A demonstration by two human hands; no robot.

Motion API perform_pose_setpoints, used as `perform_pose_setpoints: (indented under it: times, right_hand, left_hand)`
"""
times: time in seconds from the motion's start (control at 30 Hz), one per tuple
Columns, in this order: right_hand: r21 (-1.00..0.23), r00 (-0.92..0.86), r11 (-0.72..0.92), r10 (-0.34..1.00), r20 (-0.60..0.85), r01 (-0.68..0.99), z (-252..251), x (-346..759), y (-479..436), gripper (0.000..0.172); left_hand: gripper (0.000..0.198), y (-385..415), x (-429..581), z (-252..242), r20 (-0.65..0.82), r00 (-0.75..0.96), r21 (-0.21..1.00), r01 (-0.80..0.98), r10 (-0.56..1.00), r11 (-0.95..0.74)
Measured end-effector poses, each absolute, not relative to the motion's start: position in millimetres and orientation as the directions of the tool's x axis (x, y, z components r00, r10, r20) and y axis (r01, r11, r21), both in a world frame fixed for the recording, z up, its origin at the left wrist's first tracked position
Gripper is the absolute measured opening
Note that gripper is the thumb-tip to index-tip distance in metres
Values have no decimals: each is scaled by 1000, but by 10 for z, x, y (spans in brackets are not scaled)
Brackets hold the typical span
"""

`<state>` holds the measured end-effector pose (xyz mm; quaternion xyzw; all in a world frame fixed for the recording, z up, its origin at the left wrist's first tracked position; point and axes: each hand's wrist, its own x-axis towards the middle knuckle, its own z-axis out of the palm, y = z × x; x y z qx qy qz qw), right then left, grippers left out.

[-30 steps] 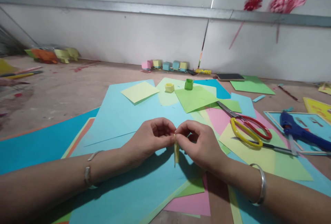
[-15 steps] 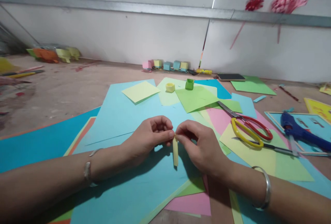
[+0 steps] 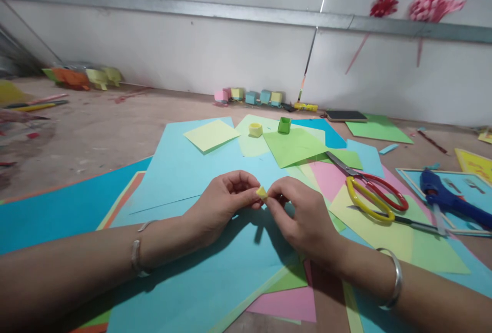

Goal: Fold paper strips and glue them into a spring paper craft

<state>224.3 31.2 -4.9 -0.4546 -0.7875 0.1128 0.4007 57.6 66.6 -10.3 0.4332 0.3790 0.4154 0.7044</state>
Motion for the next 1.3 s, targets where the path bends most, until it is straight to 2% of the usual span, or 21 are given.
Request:
perform_pose_setpoints:
  times: [0.13,0.33,0.47,0.63,0.8,1.07,1.3]
  right_hand:
    - [-740,-160,376,923,349,558,-60,2224,314,11]
    - [-863,-75,251,967,243,439,-112,2210,318,10]
    - [-918,-79,196,981,179,345,-79,2196,309,11]
    - [-945,-61,161,987,150,286,-34,2196,304,10]
    - [-923,-66,184,983,171,339,-29,2196,278,7]
    - [-919,-7,189,980,199,345,-24,2160,269,12]
    - [-937,1,138,989,146,320,-19,2157,267,11]
  left_hand:
    - [15,655,571,-89,-146,370,939,-239,918,245]
    - [17,641,570,-81,-112,363,957,-211,925,199]
    - [16,628,559,-80,-68,356,969,-197,932,146]
    - [19,644,542,-100,-45,382,978,-172,923,119]
    - [19,652,531,-99,-67,428,977,-156,901,147]
    - [13,637,549,-71,5,429,996,-84,904,34]
    - [12,658,550,-76,-65,455,987,-99,888,123]
